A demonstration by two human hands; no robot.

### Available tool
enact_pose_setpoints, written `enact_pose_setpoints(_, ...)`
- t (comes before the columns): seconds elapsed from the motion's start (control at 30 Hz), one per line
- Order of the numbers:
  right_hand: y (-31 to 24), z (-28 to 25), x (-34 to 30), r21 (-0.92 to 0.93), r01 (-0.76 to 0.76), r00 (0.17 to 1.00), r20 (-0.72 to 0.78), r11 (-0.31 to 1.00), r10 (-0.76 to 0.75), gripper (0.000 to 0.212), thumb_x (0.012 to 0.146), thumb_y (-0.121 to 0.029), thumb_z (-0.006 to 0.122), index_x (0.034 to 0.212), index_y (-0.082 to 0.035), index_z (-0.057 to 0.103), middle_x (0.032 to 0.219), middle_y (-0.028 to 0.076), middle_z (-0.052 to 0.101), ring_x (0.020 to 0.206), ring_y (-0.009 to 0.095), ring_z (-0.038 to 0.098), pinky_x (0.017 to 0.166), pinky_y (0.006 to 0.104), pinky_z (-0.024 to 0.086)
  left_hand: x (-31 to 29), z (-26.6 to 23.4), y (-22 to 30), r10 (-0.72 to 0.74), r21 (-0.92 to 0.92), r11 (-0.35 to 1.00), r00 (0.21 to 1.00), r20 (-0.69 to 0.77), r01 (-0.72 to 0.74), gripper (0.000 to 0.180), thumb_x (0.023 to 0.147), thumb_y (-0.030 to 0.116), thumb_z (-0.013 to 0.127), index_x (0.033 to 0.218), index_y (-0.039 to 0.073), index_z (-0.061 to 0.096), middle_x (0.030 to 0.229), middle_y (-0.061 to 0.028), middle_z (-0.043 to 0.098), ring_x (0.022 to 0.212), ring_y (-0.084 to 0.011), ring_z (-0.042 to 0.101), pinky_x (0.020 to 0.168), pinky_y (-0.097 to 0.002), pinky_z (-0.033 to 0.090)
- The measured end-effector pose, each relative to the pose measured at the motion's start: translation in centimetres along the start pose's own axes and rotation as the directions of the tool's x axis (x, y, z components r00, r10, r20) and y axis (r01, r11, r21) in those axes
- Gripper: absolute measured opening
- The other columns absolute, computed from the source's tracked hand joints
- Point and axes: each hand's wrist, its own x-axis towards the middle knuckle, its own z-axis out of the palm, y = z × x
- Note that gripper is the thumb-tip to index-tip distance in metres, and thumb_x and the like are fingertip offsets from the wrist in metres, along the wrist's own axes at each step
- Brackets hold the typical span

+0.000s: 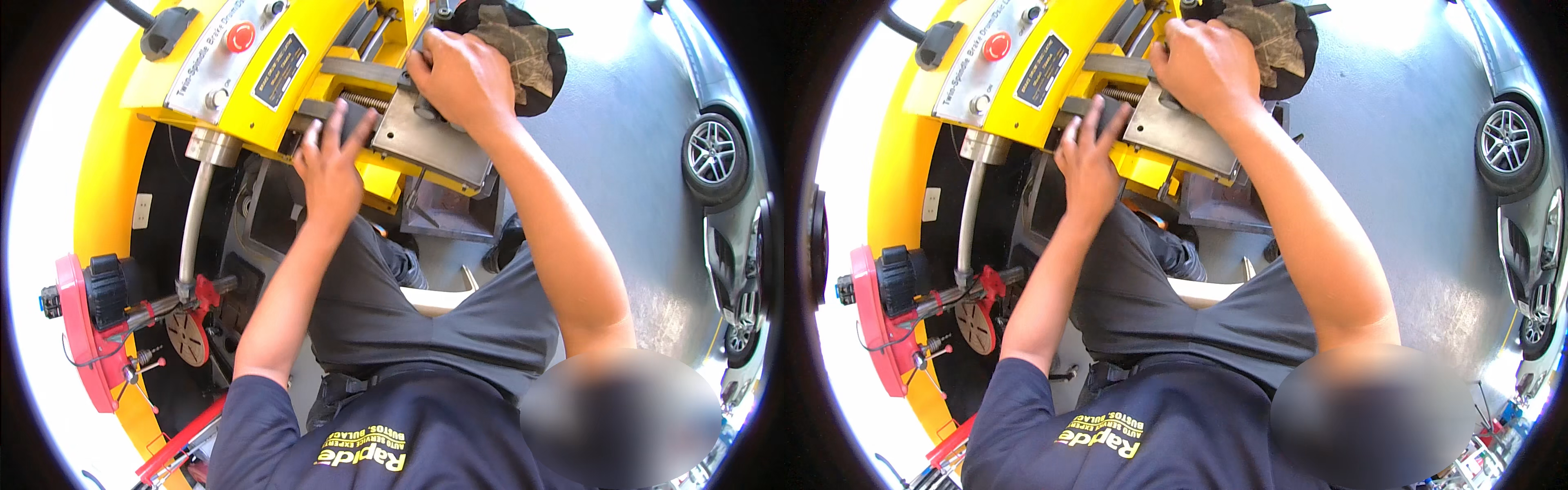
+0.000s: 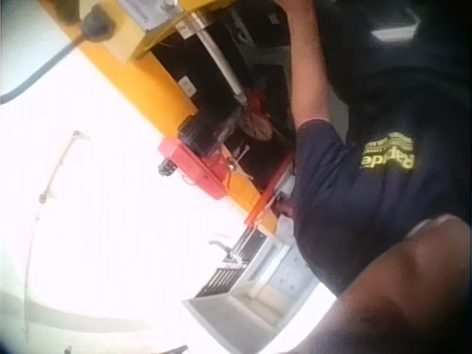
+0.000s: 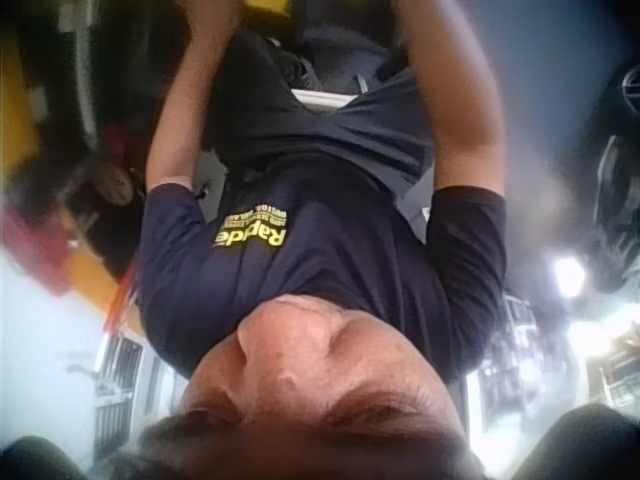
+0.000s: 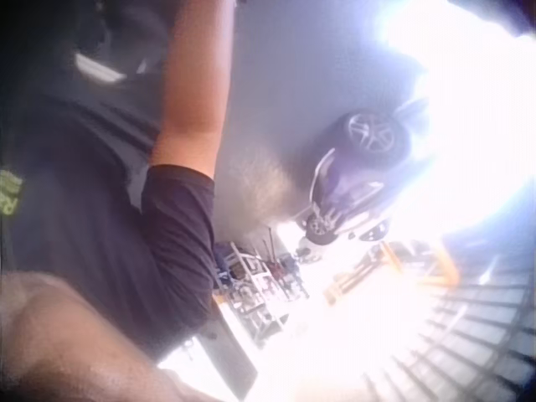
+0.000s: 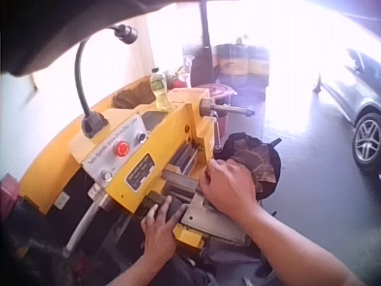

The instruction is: The person sits in front of a yellow twin-spindle brake drum lathe and repeatedly rubs brake pads against the machine's metal surfaces using a cloth. The person flips the pads and wipes different sides, then places them on the machine.

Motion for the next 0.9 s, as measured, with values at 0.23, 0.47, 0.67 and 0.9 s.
enact_pose_setpoints(0.23,0.1,-0.1,0.3,0.037,0.000,1.000,-0.025,0.999,0.001,0.028,0.097,-0.032,0.071,0.092,-0.004,0.075,0.092,0.016,0.080,0.089,0.037,0.077,0.083,0.0517,0.062,0.1,-0.8,0.5,0.058,0.009,0.998,0.998,0.033,-0.058,0.079,0.096,0.000,0.057,0.162,0.043,0.058,0.177,-0.0051,0.044,0.147,-0.0405,0.049,0.118,-0.0566,0.036)
enact_pose_setpoints(0.47,-0.2,-1.1,0.6,0.121,-0.080,0.996,0.054,0.989,0.074,0.028,0.098,-0.033,0.071,0.095,-0.005,0.071,0.096,0.014,0.077,0.095,0.038,0.075,0.087,0.0520,0.060,0.4,-4.9,-3.5,-0.093,-0.359,0.923,0.986,0.140,0.138,0.086,0.090,-0.009,0.055,0.166,0.031,0.055,0.171,-0.0144,0.051,0.146,-0.0428,0.056,0.121,-0.0506,0.046)
enact_pose_setpoints(0.67,1.0,-4.8,1.3,0.237,-0.106,0.994,0.043,0.966,0.098,0.022,0.098,-0.028,0.072,0.102,-0.007,0.070,0.108,0.014,0.070,0.108,0.036,0.070,0.095,0.0486,0.057,-2.9,-10.1,-0.9,-0.253,-0.805,-0.129,0.765,0.592,0.579,0.066,0.103,0.005,0.059,0.168,0.007,0.045,0.153,-0.0176,0.064,0.131,-0.0307,0.071,0.104,-0.0412,0.059)
enact_pose_setpoints(0.9,3.8,-8.2,1.3,-0.289,-0.235,0.959,0.083,0.928,0.269,0.047,0.091,-0.029,0.085,0.134,-0.014,0.071,0.135,0.010,0.068,0.138,0.033,0.056,0.113,0.0537,0.044,-4.2,-11.4,0.0,-0.106,-0.638,-0.558,0.717,0.689,0.531,0.046,0.111,0.020,0.056,0.153,0.000,0.056,0.137,-0.0178,0.073,0.122,-0.0382,0.076,0.092,-0.0479,0.064)
